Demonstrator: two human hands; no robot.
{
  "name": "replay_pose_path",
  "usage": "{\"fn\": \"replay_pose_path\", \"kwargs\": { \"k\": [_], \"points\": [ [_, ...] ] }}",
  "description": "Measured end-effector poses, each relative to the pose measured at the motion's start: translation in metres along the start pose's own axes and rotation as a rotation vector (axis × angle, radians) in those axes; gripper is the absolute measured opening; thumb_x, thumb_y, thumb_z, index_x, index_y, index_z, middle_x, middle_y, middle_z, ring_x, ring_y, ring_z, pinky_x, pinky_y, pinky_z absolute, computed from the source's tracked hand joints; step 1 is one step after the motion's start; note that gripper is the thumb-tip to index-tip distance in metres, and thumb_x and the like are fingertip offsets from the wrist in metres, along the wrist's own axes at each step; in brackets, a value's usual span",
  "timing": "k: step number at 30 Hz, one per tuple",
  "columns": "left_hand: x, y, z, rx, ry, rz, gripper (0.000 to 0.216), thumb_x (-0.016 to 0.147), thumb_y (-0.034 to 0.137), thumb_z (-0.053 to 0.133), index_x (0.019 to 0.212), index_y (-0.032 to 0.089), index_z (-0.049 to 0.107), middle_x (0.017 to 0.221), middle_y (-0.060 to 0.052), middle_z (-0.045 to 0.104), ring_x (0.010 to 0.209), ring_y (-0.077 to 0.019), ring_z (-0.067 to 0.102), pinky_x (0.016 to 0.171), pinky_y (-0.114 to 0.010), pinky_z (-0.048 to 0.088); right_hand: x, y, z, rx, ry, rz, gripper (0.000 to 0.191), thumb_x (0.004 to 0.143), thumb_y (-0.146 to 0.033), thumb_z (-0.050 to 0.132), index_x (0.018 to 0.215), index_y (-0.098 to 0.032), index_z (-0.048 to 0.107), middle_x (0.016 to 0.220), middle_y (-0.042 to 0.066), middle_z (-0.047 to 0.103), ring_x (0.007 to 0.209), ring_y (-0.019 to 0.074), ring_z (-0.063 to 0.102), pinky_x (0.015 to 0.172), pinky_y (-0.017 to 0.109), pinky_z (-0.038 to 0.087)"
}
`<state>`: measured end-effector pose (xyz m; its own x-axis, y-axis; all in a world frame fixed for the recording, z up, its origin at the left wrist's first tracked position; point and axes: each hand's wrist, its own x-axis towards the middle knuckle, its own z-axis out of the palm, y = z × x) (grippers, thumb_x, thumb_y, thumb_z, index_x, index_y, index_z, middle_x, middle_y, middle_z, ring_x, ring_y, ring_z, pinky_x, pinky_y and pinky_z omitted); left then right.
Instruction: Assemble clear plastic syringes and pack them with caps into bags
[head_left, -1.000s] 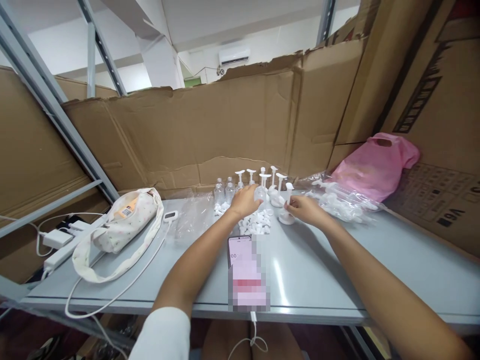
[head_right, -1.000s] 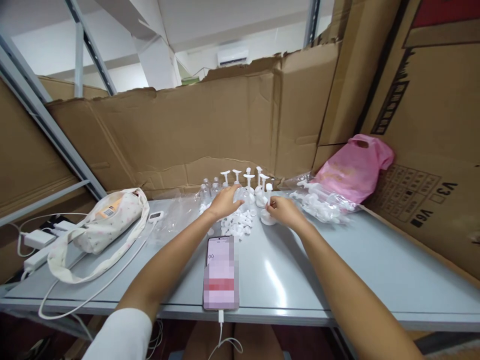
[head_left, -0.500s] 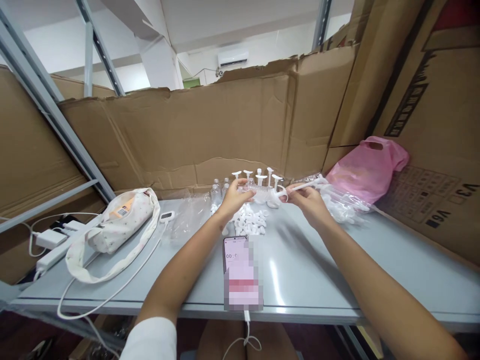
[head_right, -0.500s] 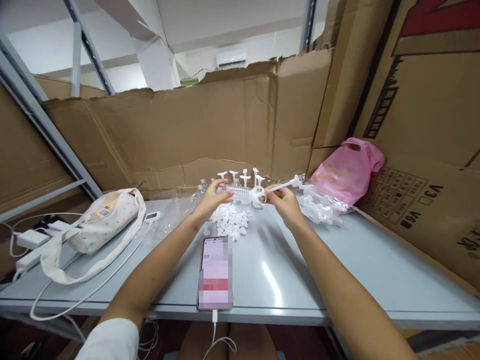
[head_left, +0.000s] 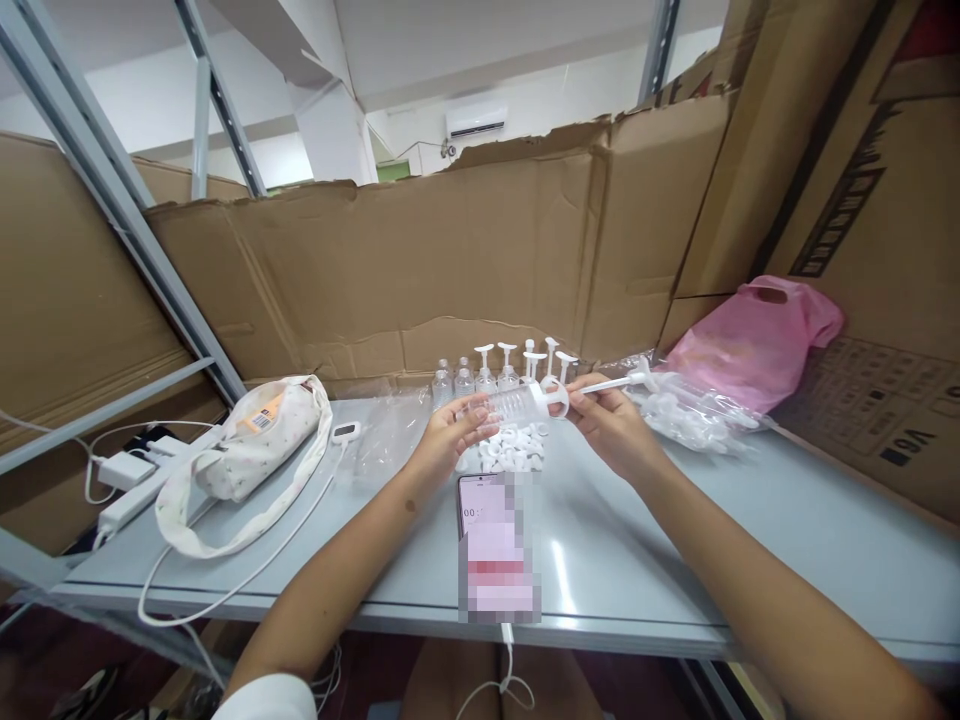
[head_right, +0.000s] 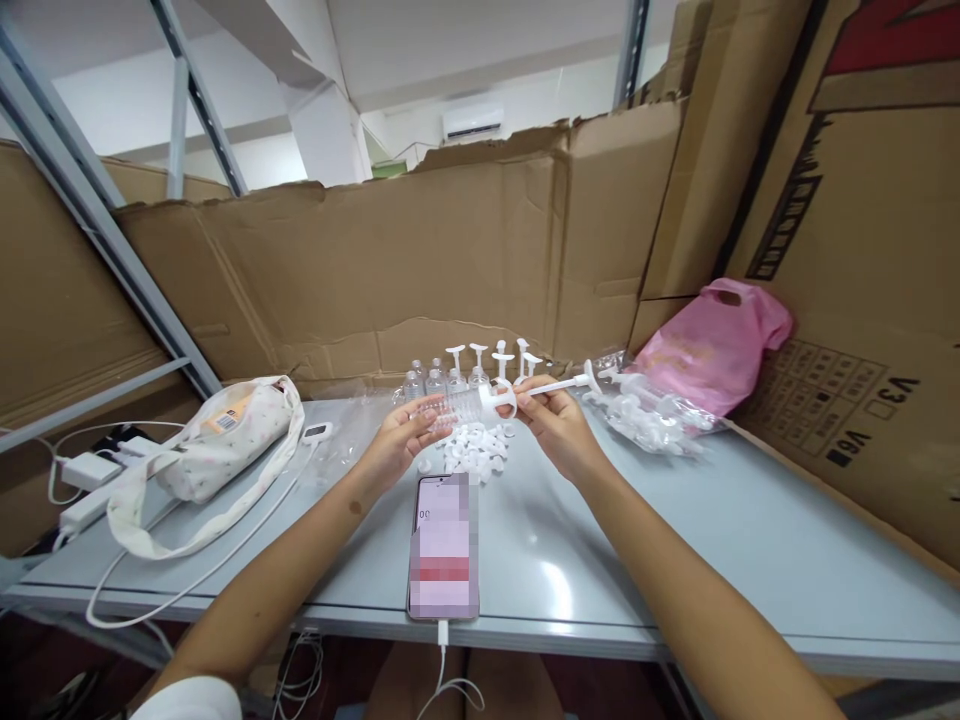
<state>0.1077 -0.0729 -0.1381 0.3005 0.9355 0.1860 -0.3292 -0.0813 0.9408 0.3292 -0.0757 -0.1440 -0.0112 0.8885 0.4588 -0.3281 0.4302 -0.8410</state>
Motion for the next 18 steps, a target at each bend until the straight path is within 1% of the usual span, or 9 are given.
{"fn": "replay_pose_path", "kwargs": {
  "k": [3, 6, 9, 11, 13, 16, 18],
  "points": [
    [-0.004, 0.003, -0.001, 0.012, -0.018, 0.006, 0.043, 0.073, 0.028, 0.074, 0.111, 0.012, 0.060, 0.109, -0.013, 0.066, 0.102, -0.0229, 0.064, 0.099, -0.043, 0.046, -0.002, -0.001, 0.001, 0.002, -0.041, -0.011, 0.019, 0.071, -0.039, 0.073, 0.077, -0.027, 0.060, 0.082, -0.003, 0.066, 0.074, 0.0150, 0.062, 0.085, 0.037, 0.047],
    [-0.006, 0.004, -0.003, 0.026, -0.042, 0.007, 0.046, 0.070, 0.029, 0.076, 0.110, 0.012, 0.061, 0.108, -0.013, 0.067, 0.100, -0.0232, 0.065, 0.097, -0.043, 0.048, -0.004, -0.001, 0.002, 0.034, -0.089, -0.003, 0.016, 0.073, -0.037, 0.072, 0.077, -0.028, 0.060, 0.081, -0.003, 0.067, 0.074, 0.0146, 0.062, 0.083, 0.035, 0.047],
    [-0.008, 0.002, -0.003, 0.091, -0.037, 0.044, 0.049, 0.071, 0.032, 0.075, 0.113, 0.012, 0.060, 0.110, -0.012, 0.066, 0.100, -0.0237, 0.064, 0.094, -0.041, 0.050, -0.005, 0.001, 0.004, 0.047, -0.073, 0.012, 0.016, 0.073, -0.037, 0.073, 0.076, -0.027, 0.060, 0.081, -0.003, 0.067, 0.074, 0.0143, 0.062, 0.083, 0.034, 0.047],
    [-0.010, 0.001, -0.003, 0.187, -0.007, 0.109, 0.050, 0.071, 0.032, 0.075, 0.115, 0.014, 0.058, 0.113, -0.011, 0.064, 0.102, -0.0236, 0.063, 0.091, -0.039, 0.051, -0.006, 0.004, 0.005, 0.057, -0.040, 0.039, 0.017, 0.073, -0.037, 0.072, 0.076, -0.027, 0.059, 0.080, -0.003, 0.067, 0.074, 0.0143, 0.062, 0.082, 0.034, 0.047],
    [-0.013, 0.001, -0.002, 0.301, 0.006, 0.186, 0.050, 0.071, 0.030, 0.074, 0.116, 0.016, 0.058, 0.118, -0.011, 0.062, 0.103, -0.0231, 0.062, 0.089, -0.037, 0.052, -0.006, 0.008, 0.006, 0.088, -0.012, 0.078, 0.017, 0.073, -0.037, 0.072, 0.075, -0.026, 0.058, 0.074, -0.004, 0.065, 0.072, 0.0138, 0.062, 0.081, 0.033, 0.048],
    [-0.017, 0.005, -0.003, 0.454, -0.024, 0.286, 0.046, 0.074, 0.029, 0.071, 0.116, 0.017, 0.057, 0.123, -0.011, 0.060, 0.105, -0.0226, 0.061, 0.089, -0.035, 0.052, -0.007, 0.013, 0.008, 0.129, -0.003, 0.137, 0.018, 0.073, -0.035, 0.072, 0.074, -0.026, 0.057, 0.068, -0.004, 0.063, 0.070, 0.0136, 0.061, 0.078, 0.032, 0.049],
    [-0.018, 0.008, -0.006, 0.575, -0.034, 0.377, 0.043, 0.077, 0.028, 0.068, 0.117, 0.018, 0.057, 0.123, -0.011, 0.059, 0.110, -0.0230, 0.059, 0.092, -0.035, 0.051, -0.008, 0.016, 0.010, 0.146, 0.001, 0.157, 0.018, 0.073, -0.035, 0.073, 0.074, -0.026, 0.058, 0.068, -0.004, 0.063, 0.070, 0.0138, 0.061, 0.080, 0.033, 0.050]
  ]
}}
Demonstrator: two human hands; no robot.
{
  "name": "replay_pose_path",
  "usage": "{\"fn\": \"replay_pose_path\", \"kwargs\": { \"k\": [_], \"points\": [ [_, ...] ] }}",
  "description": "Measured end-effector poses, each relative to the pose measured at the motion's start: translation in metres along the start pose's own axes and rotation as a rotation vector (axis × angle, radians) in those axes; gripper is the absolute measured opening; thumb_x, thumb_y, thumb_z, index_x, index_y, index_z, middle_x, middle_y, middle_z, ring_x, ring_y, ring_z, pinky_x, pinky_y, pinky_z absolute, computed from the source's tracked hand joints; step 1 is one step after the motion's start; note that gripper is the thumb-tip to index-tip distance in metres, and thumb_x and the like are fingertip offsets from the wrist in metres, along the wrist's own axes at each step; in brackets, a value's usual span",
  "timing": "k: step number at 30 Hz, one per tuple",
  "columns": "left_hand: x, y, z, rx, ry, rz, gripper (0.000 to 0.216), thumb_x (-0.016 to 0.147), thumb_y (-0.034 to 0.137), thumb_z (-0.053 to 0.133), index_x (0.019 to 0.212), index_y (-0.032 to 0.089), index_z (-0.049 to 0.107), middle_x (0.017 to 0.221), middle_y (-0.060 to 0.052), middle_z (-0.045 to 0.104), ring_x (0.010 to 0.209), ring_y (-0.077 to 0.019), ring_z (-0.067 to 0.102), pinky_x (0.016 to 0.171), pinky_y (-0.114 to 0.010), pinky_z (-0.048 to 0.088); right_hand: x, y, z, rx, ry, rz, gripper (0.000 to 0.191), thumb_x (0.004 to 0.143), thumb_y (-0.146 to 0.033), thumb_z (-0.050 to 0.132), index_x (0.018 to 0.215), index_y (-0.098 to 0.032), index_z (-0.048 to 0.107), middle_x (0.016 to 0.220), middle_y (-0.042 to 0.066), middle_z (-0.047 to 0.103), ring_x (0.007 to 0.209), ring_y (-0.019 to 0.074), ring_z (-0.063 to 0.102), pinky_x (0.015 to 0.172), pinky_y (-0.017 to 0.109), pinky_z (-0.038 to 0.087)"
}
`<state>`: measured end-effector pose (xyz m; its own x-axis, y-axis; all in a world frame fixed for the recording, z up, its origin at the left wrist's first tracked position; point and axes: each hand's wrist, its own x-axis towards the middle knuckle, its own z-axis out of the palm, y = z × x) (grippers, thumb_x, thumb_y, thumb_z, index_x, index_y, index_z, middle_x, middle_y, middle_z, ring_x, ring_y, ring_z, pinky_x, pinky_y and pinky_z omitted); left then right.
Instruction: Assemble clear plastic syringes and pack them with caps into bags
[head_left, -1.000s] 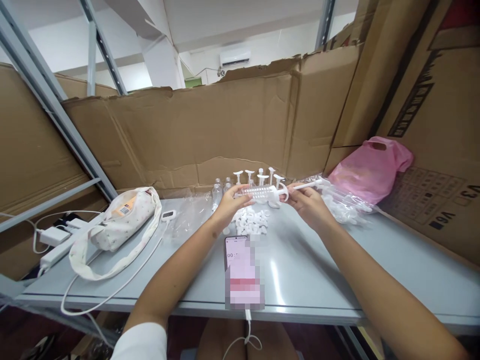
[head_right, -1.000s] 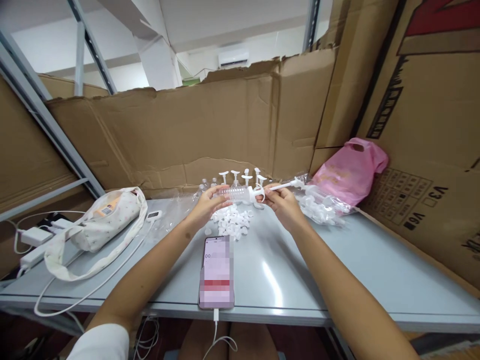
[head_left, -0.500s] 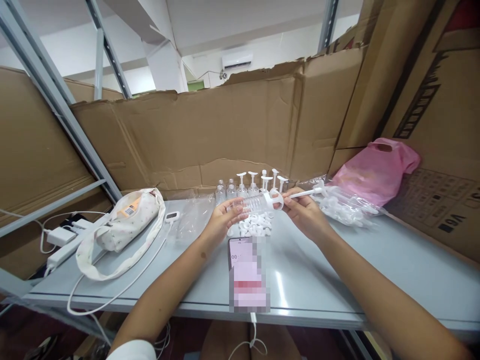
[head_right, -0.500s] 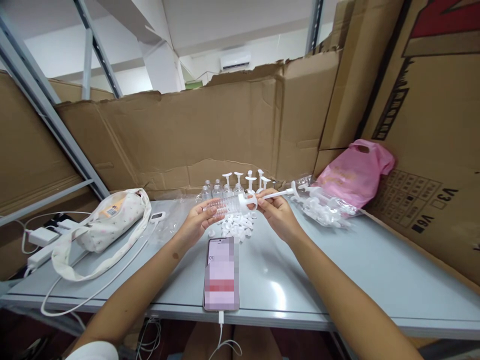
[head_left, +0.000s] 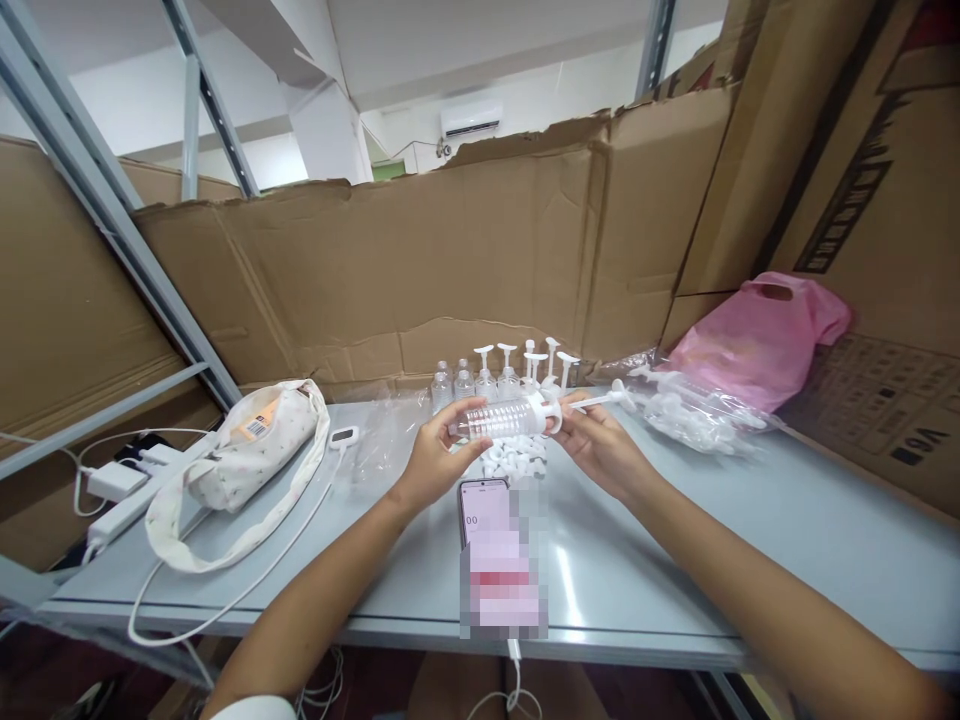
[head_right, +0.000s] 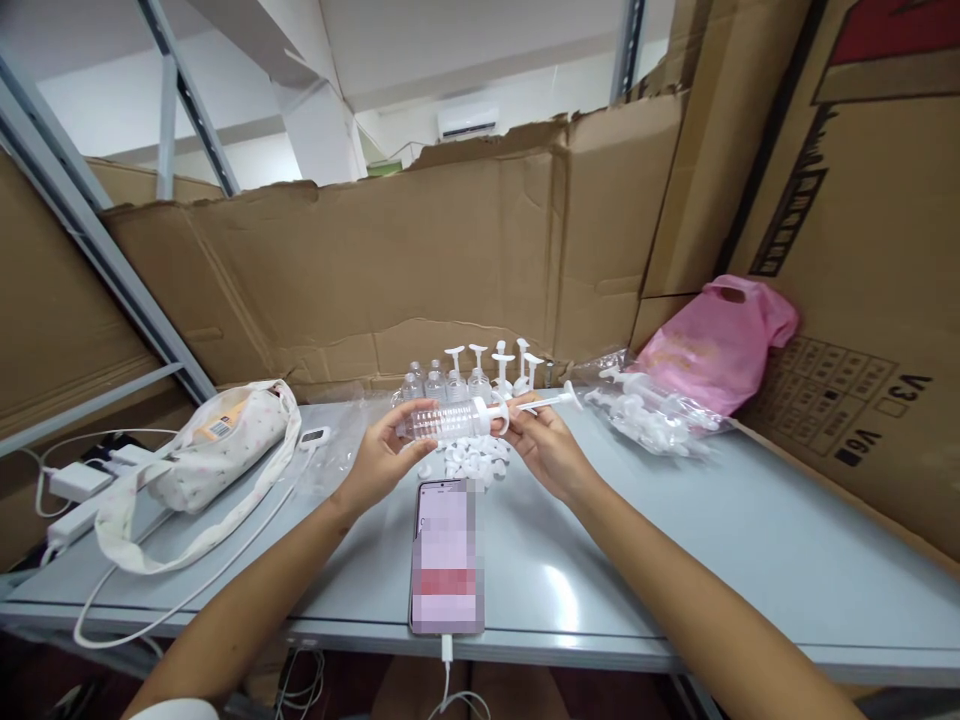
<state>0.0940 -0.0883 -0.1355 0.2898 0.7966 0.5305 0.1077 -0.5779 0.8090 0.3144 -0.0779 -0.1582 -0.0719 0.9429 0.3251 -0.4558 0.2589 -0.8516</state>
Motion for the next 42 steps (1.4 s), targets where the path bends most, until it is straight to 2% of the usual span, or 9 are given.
{"fn": "replay_pose_path", "kwargs": {
  "k": [7, 12, 18, 24, 27, 30, 34, 38, 42],
  "points": [
    [-0.001, -0.002, -0.012, 0.448, -0.087, 0.535, 0.035, 0.086, 0.018, 0.056, 0.121, 0.020, 0.054, 0.125, -0.010, 0.059, 0.121, -0.0203, 0.052, 0.104, -0.040, 0.043, 0.001, 0.007, 0.004, 0.114, 0.068, 0.133, 0.022, 0.068, -0.036, 0.078, 0.073, -0.023, 0.060, 0.072, -0.003, 0.066, 0.069, 0.0129, 0.062, 0.076, 0.030, 0.053],
    [-0.004, -0.002, -0.015, 0.609, -0.214, 0.659, 0.035, 0.090, 0.013, 0.044, 0.123, 0.021, 0.053, 0.129, -0.009, 0.057, 0.124, -0.0189, 0.051, 0.104, -0.040, 0.044, 0.001, 0.002, 0.000, 0.089, 0.011, 0.210, 0.015, 0.073, -0.032, 0.074, 0.074, -0.021, 0.063, 0.064, -0.001, 0.062, 0.064, 0.0132, 0.060, 0.068, 0.028, 0.053],
    [0.003, -0.008, -0.013, 0.624, -0.149, 0.705, 0.038, 0.089, 0.013, 0.048, 0.127, 0.018, 0.047, 0.127, -0.013, 0.057, 0.121, -0.0195, 0.053, 0.100, -0.037, 0.049, -0.002, -0.011, 0.004, 0.111, -0.003, 0.200, 0.019, 0.071, -0.035, 0.076, 0.076, -0.021, 0.065, 0.069, -0.002, 0.060, 0.060, 0.0102, 0.054, 0.059, 0.023, 0.049],
    [0.007, -0.012, 0.004, 0.735, -0.194, 0.914, 0.045, 0.090, 0.007, 0.041, 0.133, 0.017, 0.039, 0.124, -0.012, 0.058, 0.122, -0.0208, 0.051, 0.100, -0.040, 0.048, 0.001, -0.008, 0.001, 0.088, 0.082, 0.257, 0.023, 0.066, -0.034, 0.080, 0.072, -0.017, 0.067, 0.052, -0.006, 0.046, 0.046, 0.0057, 0.041, 0.048, 0.020, 0.042],
    [0.009, -0.009, 0.005, 0.783, -0.214, 0.762, 0.048, 0.090, 0.010, 0.042, 0.137, 0.019, 0.033, 0.128, -0.013, 0.056, 0.122, -0.0216, 0.051, 0.099, -0.041, 0.048, 0.002, -0.005, -0.003, 0.082, 0.122, 0.278, 0.022, 0.064, -0.033, 0.081, 0.076, -0.018, 0.069, 0.055, -0.005, 0.050, 0.050, 0.0069, 0.045, 0.052, 0.020, 0.046],
    [0.008, -0.009, -0.006, 0.819, -0.257, 0.364, 0.059, 0.088, 0.021, 0.052, 0.142, 0.022, 0.026, 0.132, -0.013, 0.053, 0.119, -0.0249, 0.053, 0.092, -0.041, 0.051, 0.002, -0.007, -0.006, 0.069, 0.129, 0.260, 0.020, 0.067, -0.032, 0.080, 0.076, -0.019, 0.069, 0.063, -0.003, 0.057, 0.055, 0.0077, 0.051, 0.059, 0.021, 0.048],
    [0.000, -0.023, -0.023, 0.873, -0.387, -0.041, 0.054, 0.083, 0.026, 0.058, 0.134, 0.020, 0.042, 0.128, -0.012, 0.057, 0.109, -0.0266, 0.059, 0.089, -0.039, 0.049, 0.003, -0.012, -0.008, -0.007, 0.149, 0.145, 0.019, 0.069, -0.035, 0.078, 0.076, -0.020, 0.069, 0.062, -0.003, 0.057, 0.058, 0.0084, 0.052, 0.061, 0.021, 0.047],
    [-0.007, -0.040, -0.023, 0.870, -0.477, -0.117, 0.025, 0.085, 0.014, 0.046, 0.102, 0.016, 0.065, 0.104, -0.010, 0.066, 0.095, -0.0241, 0.062, 0.084, -0.037, 0.047, 0.005, -0.008, -0.011, -0.070, 0.154, 0.166, 0.022, 0.068, -0.039, 0.078, 0.073, -0.020, 0.069, 0.062, -0.003, 0.056, 0.058, 0.0090, 0.051, 0.061, 0.023, 0.046],
    [-0.005, -0.041, -0.017, 0.540, -0.186, -0.152, 0.016, 0.084, 0.018, 0.050, 0.084, 0.017, 0.065, 0.087, -0.005, 0.067, 0.083, -0.0185, 0.062, 0.077, -0.031, 0.048, 0.006, -0.002, -0.009, -0.120, 0.155, 0.165, 0.025, 0.066, -0.041, 0.079, 0.073, -0.019, 0.070, 0.065, -0.002, 0.055, 0.061, 0.0099, 0.051, 0.064, 0.025, 0.046]
  ]
}}
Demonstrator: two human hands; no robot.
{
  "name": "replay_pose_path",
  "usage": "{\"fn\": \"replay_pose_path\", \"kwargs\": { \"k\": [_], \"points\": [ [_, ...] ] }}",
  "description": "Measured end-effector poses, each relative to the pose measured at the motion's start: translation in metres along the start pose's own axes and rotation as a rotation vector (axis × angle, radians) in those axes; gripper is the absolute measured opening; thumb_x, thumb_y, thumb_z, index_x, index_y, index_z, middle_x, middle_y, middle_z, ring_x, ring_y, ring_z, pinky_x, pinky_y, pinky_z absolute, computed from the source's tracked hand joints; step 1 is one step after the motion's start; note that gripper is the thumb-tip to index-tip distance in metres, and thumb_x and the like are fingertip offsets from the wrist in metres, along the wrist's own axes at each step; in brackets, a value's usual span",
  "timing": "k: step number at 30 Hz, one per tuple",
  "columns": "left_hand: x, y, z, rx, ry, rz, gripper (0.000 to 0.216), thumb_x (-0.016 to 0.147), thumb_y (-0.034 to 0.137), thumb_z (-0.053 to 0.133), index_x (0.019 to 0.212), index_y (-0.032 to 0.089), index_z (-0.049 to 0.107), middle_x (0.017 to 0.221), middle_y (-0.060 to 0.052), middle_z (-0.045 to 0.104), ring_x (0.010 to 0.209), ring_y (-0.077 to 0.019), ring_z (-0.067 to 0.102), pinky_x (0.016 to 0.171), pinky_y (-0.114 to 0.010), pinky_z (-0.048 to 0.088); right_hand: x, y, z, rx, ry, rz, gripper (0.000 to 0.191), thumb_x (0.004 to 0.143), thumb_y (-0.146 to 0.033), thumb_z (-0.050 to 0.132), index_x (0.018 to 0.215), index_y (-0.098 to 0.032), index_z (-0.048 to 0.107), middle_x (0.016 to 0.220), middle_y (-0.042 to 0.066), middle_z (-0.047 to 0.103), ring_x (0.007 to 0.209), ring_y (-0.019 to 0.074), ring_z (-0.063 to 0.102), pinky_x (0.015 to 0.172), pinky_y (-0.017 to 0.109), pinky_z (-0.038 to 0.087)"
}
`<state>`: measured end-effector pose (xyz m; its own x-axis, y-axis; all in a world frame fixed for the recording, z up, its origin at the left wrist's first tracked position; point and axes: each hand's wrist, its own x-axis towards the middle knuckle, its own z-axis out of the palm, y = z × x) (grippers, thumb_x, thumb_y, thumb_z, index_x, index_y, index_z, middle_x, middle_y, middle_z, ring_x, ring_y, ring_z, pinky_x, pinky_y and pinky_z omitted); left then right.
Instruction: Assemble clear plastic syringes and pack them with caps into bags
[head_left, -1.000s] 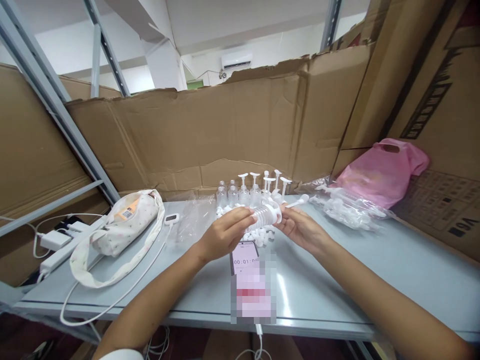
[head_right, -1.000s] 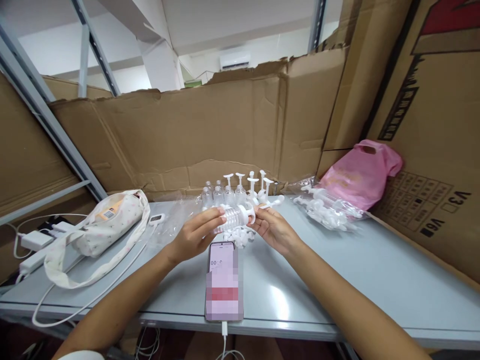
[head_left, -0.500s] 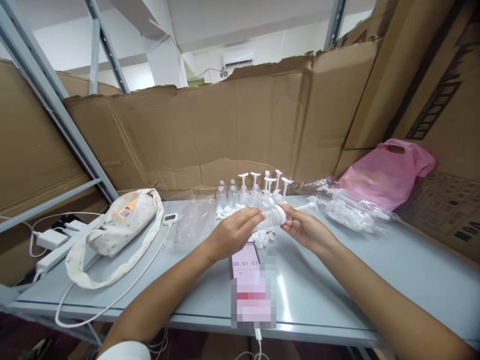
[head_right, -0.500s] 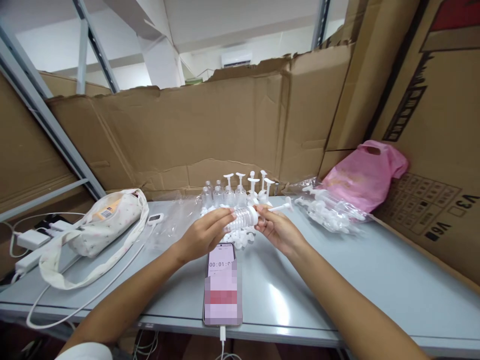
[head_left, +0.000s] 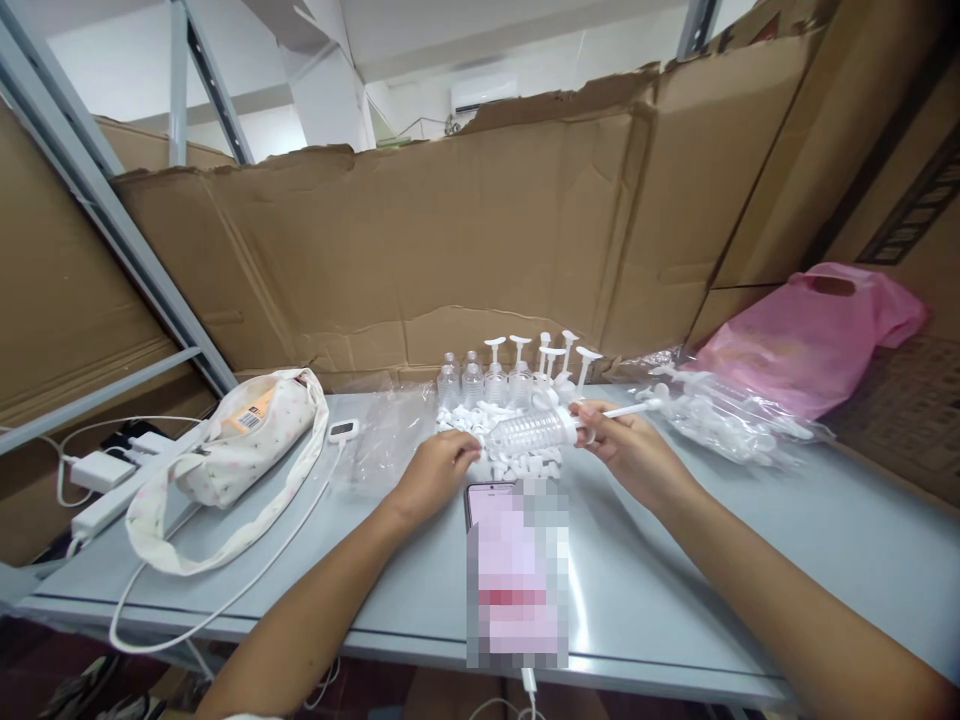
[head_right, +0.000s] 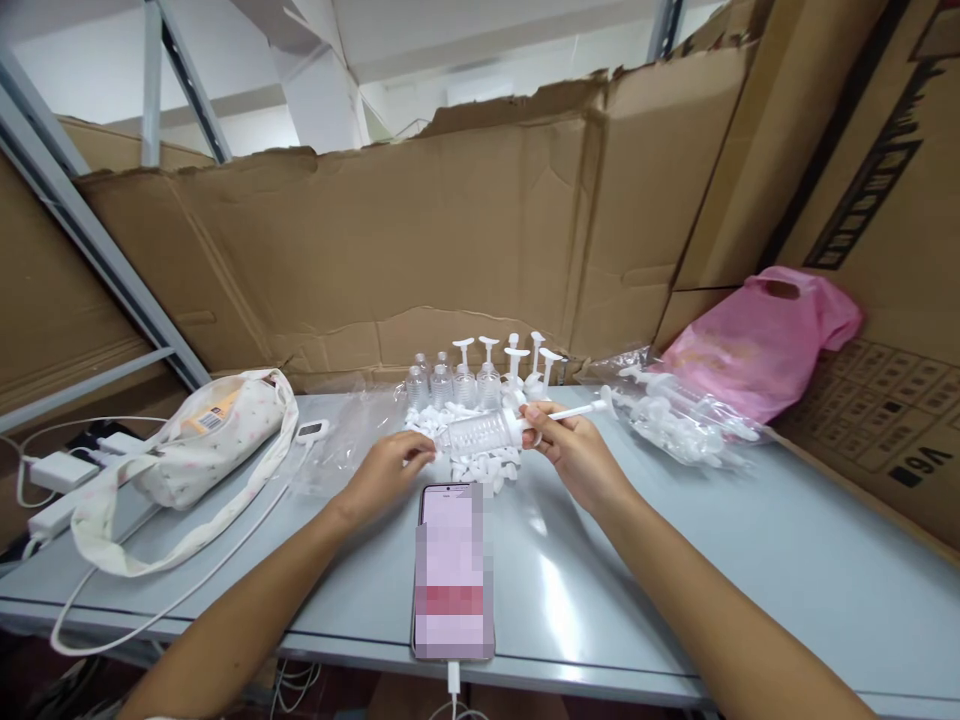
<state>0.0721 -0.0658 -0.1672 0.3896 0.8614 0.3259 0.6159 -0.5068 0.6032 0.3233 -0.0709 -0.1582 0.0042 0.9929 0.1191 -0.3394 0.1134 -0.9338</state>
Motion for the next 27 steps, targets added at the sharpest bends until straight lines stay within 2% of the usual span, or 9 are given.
{"fn": "replay_pose_path", "kwargs": {
  "k": [2, 4, 8, 11, 14, 20, 23, 27],
  "points": [
    [0.001, 0.003, -0.001, -0.330, 0.112, -0.092, 0.011, 0.082, 0.022, 0.056, 0.087, 0.017, 0.064, 0.083, -0.004, 0.067, 0.079, -0.0165, 0.063, 0.076, -0.030, 0.049, 0.000, 0.001, 0.001, -0.002, 0.006, -0.019, 0.026, 0.065, -0.042, 0.079, 0.072, -0.018, 0.070, 0.068, -0.001, 0.056, 0.064, 0.0110, 0.051, 0.066, 0.026, 0.046],
    [0.001, 0.005, -0.003, -0.614, 0.142, -0.186, 0.012, 0.078, 0.024, 0.062, 0.086, 0.015, 0.063, 0.077, -0.003, 0.066, 0.077, -0.0153, 0.065, 0.078, -0.030, 0.050, -0.001, 0.001, 0.003, -0.006, 0.001, -0.037, 0.026, 0.065, -0.042, 0.079, 0.072, -0.019, 0.070, 0.069, 0.000, 0.056, 0.065, 0.0124, 0.052, 0.067, 0.028, 0.046],
    [-0.002, 0.010, -0.004, -0.875, 0.226, -0.295, 0.020, 0.075, 0.028, 0.068, 0.089, 0.015, 0.063, 0.084, -0.002, 0.066, 0.079, -0.0143, 0.067, 0.085, -0.032, 0.050, -0.003, 0.002, 0.003, -0.019, 0.009, -0.099, 0.025, 0.067, -0.042, 0.077, 0.078, -0.021, 0.070, 0.069, 0.000, 0.058, 0.066, 0.0131, 0.052, 0.066, 0.027, 0.045],
    [-0.005, 0.013, -0.004, -0.930, 0.193, -0.298, 0.027, 0.076, 0.031, 0.068, 0.099, 0.016, 0.065, 0.098, -0.004, 0.065, 0.084, -0.0147, 0.067, 0.089, -0.032, 0.048, -0.003, 0.004, 0.003, -0.036, 0.046, -0.141, 0.027, 0.066, -0.043, 0.078, 0.080, -0.021, 0.071, 0.070, 0.000, 0.060, 0.066, 0.0132, 0.053, 0.065, 0.027, 0.045],
    [-0.007, 0.016, -0.004, -0.927, 0.133, -0.263, 0.027, 0.075, 0.030, 0.070, 0.098, 0.016, 0.065, 0.105, -0.005, 0.064, 0.086, -0.0149, 0.067, 0.089, -0.031, 0.048, -0.003, 0.005, 0.003, -0.100, 0.053, -0.185, 0.029, 0.065, -0.046, 0.077, 0.078, -0.021, 0.070, 0.071, 0.001, 0.061, 0.066, 0.0145, 0.055, 0.066, 0.030, 0.047],
    [-0.006, 0.014, -0.003, -0.846, 0.176, -0.242, 0.027, 0.067, 0.029, 0.076, 0.085, 0.014, 0.063, 0.070, -0.001, 0.065, 0.068, -0.0123, 0.063, 0.075, -0.028, 0.048, -0.005, 0.004, -0.001, -0.315, -0.011, -0.333, 0.028, 0.067, -0.048, 0.075, 0.077, -0.023, 0.069, 0.072, 0.002, 0.064, 0.068, 0.0173, 0.060, 0.066, 0.031, 0.049],
    [-0.005, 0.011, -0.005, -0.875, 0.162, -0.249, 0.031, 0.063, 0.032, 0.079, 0.081, 0.014, 0.062, 0.068, 0.000, 0.065, 0.064, -0.0116, 0.062, 0.073, -0.028, 0.047, -0.004, 0.002, -0.005, -0.349, -0.057, -0.413, 0.023, 0.068, -0.046, 0.075, 0.076, -0.025, 0.070, 0.073, 0.001, 0.065, 0.069, 0.0173, 0.060, 0.064, 0.030, 0.049],
    [-0.005, 0.009, -0.005, -0.995, 0.104, -0.278, 0.038, 0.060, 0.040, 0.080, 0.074, 0.013, 0.058, 0.079, -0.001, 0.063, 0.059, -0.0092, 0.060, 0.070, -0.029, 0.048, -0.006, -0.001, -0.010, -0.379, -0.150, -0.520, 0.016, 0.067, -0.041, 0.078, 0.077, -0.029, 0.073, 0.080, 0.002, 0.070, 0.079, 0.0204, 0.062, 0.067, 0.031, 0.048]
  ]
}}
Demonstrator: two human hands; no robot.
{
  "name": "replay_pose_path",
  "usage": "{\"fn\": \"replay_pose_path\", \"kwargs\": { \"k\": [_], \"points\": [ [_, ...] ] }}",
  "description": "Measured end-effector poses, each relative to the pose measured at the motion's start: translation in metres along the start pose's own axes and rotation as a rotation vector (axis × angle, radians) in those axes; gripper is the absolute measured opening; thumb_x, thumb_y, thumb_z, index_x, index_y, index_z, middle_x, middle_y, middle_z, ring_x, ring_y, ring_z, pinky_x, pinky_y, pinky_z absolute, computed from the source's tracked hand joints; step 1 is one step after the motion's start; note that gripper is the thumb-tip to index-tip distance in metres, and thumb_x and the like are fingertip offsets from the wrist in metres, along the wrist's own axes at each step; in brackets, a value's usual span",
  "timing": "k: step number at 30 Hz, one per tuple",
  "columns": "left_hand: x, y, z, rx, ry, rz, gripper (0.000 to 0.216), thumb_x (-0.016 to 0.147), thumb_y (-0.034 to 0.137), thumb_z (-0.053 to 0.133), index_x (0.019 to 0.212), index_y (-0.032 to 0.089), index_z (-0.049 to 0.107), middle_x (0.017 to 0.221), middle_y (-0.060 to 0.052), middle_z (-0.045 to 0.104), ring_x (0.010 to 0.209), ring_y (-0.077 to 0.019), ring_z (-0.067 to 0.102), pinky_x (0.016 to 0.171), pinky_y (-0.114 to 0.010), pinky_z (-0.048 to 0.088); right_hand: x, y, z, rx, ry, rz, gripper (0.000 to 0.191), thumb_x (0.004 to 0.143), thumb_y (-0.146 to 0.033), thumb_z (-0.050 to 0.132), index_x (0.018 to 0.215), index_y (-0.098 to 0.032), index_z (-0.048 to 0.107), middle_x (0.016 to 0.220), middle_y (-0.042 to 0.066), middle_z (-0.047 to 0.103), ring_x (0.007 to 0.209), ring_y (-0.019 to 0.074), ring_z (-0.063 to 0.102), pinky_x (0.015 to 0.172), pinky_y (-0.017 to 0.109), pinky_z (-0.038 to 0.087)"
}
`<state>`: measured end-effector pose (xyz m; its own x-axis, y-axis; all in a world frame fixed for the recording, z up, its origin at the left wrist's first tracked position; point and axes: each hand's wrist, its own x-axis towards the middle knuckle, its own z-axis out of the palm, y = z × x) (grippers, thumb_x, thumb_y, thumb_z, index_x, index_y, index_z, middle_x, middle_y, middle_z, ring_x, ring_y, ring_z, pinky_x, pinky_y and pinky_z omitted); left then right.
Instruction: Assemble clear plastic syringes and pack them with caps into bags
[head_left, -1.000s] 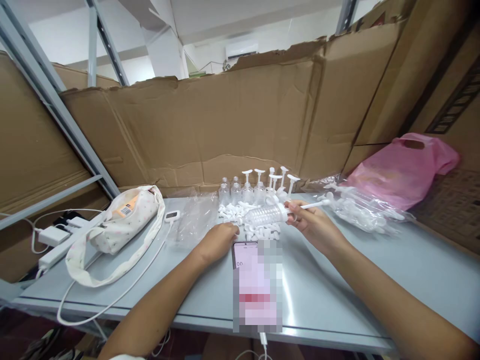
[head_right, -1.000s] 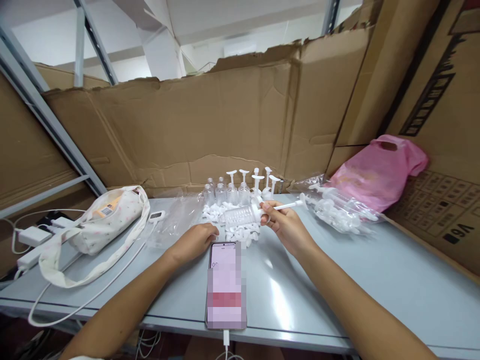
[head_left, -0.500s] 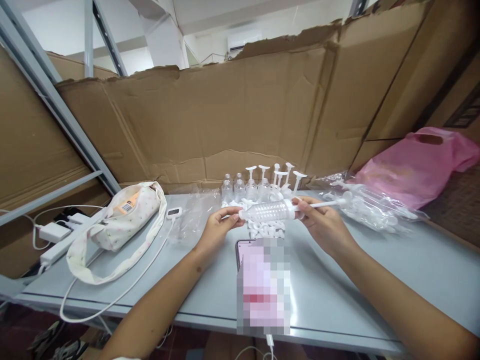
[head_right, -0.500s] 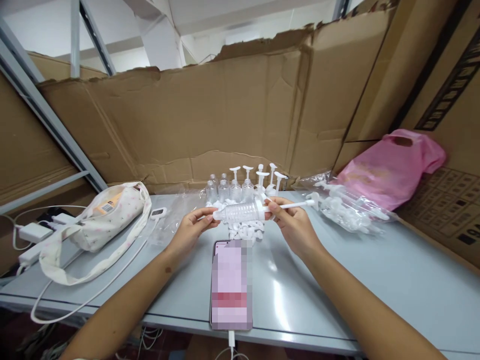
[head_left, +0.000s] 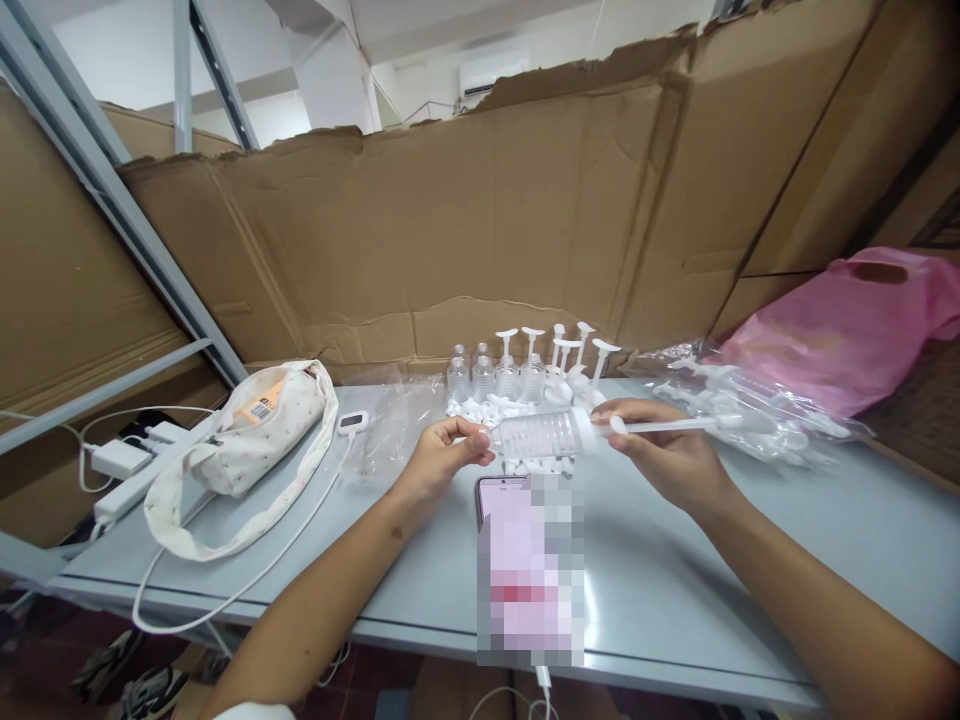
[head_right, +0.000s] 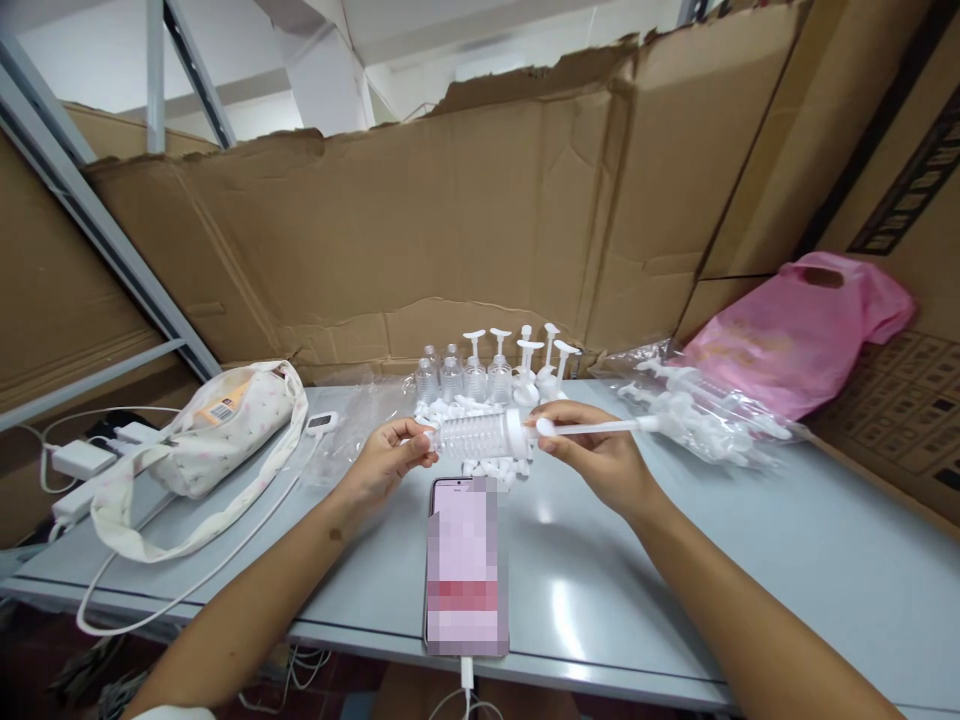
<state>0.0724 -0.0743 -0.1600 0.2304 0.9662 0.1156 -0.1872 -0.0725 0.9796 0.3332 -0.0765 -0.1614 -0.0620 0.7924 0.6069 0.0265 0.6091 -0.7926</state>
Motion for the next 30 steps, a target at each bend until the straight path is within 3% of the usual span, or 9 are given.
{"fn": "replay_pose_path", "kwargs": {
  "k": [3, 8, 11, 14, 17, 19, 22, 26, 30],
  "points": [
    [-0.002, -0.002, 0.002, 0.106, 0.008, 0.081, 0.034, 0.065, 0.039, 0.077, 0.079, 0.014, 0.058, 0.076, -0.002, 0.062, 0.067, -0.0122, 0.061, 0.074, -0.030, 0.050, -0.001, -0.003, 0.000, -0.016, -0.011, 0.008, 0.015, 0.065, -0.039, 0.079, 0.075, -0.030, 0.073, 0.082, 0.004, 0.071, 0.087, 0.0249, 0.062, 0.072, 0.035, 0.049],
    [-0.012, -0.003, 0.000, 0.570, 0.046, 0.581, 0.018, 0.078, 0.033, 0.067, 0.079, 0.018, 0.056, 0.098, -0.008, 0.065, 0.095, -0.0185, 0.061, 0.083, -0.033, 0.051, 0.000, -0.006, 0.011, 0.146, 0.156, 0.263, 0.026, 0.061, -0.047, 0.079, 0.074, -0.026, 0.070, 0.080, 0.002, 0.066, 0.074, 0.0189, 0.058, 0.068, 0.032, 0.048],
    [-0.015, 0.000, -0.006, 0.824, -0.034, 0.706, 0.010, 0.082, 0.030, 0.061, 0.081, 0.020, 0.058, 0.095, -0.009, 0.067, 0.094, -0.0194, 0.063, 0.086, -0.038, 0.051, 0.000, -0.011, 0.016, 0.275, 0.129, 0.381, 0.025, 0.065, -0.045, 0.078, 0.075, -0.023, 0.069, 0.076, 0.001, 0.060, 0.069, 0.0148, 0.054, 0.065, 0.028, 0.046],
    [-0.015, 0.000, -0.009, 0.909, -0.114, 0.735, 0.006, 0.085, 0.027, 0.057, 0.084, 0.022, 0.060, 0.098, -0.008, 0.067, 0.099, -0.0202, 0.062, 0.090, -0.040, 0.050, -0.001, -0.018, 0.019, 0.330, 0.049, 0.453, 0.024, 0.073, -0.042, 0.072, 0.066, -0.020, 0.066, 0.068, 0.000, 0.053, 0.064, 0.0123, 0.051, 0.061, 0.025, 0.045],
    [-0.013, -0.001, -0.006, 0.892, -0.067, 0.708, 0.011, 0.085, 0.028, 0.057, 0.093, 0.021, 0.059, 0.103, -0.009, 0.066, 0.102, -0.0205, 0.061, 0.092, -0.039, 0.049, -0.002, -0.019, 0.017, 0.319, 0.057, 0.467, 0.024, 0.074, -0.042, 0.071, 0.066, -0.020, 0.064, 0.064, -0.001, 0.051, 0.059, 0.0119, 0.049, 0.058, 0.026, 0.044],
    [-0.011, 0.000, -0.003, 0.845, -0.061, 0.576, 0.031, 0.084, 0.034, 0.060, 0.111, 0.021, 0.054, 0.111, -0.010, 0.062, 0.101, -0.0203, 0.061, 0.089, -0.036, 0.050, -0.001, -0.017, 0.013, 0.267, 0.099, 0.413, 0.023, 0.073, -0.042, 0.072, 0.070, -0.021, 0.065, 0.064, -0.001, 0.053, 0.060, 0.0130, 0.051, 0.059, 0.027, 0.044],
    [-0.010, 0.003, -0.001, 0.833, -0.194, 0.339, 0.042, 0.089, 0.040, 0.050, 0.127, 0.022, 0.047, 0.120, -0.010, 0.059, 0.098, -0.0204, 0.063, 0.087, -0.034, 0.050, 0.000, -0.014, 0.007, 0.093, 0.106, 0.285, 0.022, 0.072, -0.043, 0.072, 0.077, -0.022, 0.066, 0.068, 0.001, 0.059, 0.066, 0.0161, 0.055, 0.064, 0.030, 0.046],
    [-0.009, 0.001, -0.001, 1.070, -0.256, 0.290, 0.036, 0.094, 0.031, 0.038, 0.126, 0.021, 0.050, 0.115, -0.010, 0.063, 0.106, -0.0248, 0.059, 0.090, -0.039, 0.045, -0.001, -0.016, 0.006, -0.091, 0.006, 0.186, 0.020, 0.070, -0.042, 0.074, 0.077, -0.024, 0.069, 0.078, 0.003, 0.065, 0.071, 0.0193, 0.059, 0.061, 0.031, 0.045],
    [-0.009, -0.005, 0.000, 1.225, -0.138, 0.357, 0.029, 0.089, 0.021, 0.044, 0.115, 0.019, 0.058, 0.105, -0.009, 0.067, 0.095, -0.0234, 0.062, 0.085, -0.039, 0.047, -0.002, -0.020, 0.012, -0.082, -0.011, 0.169, 0.021, 0.067, -0.044, 0.076, 0.076, -0.025, 0.069, 0.073, 0.003, 0.065, 0.067, 0.0200, 0.058, 0.058, 0.031, 0.046]
  ]
}}
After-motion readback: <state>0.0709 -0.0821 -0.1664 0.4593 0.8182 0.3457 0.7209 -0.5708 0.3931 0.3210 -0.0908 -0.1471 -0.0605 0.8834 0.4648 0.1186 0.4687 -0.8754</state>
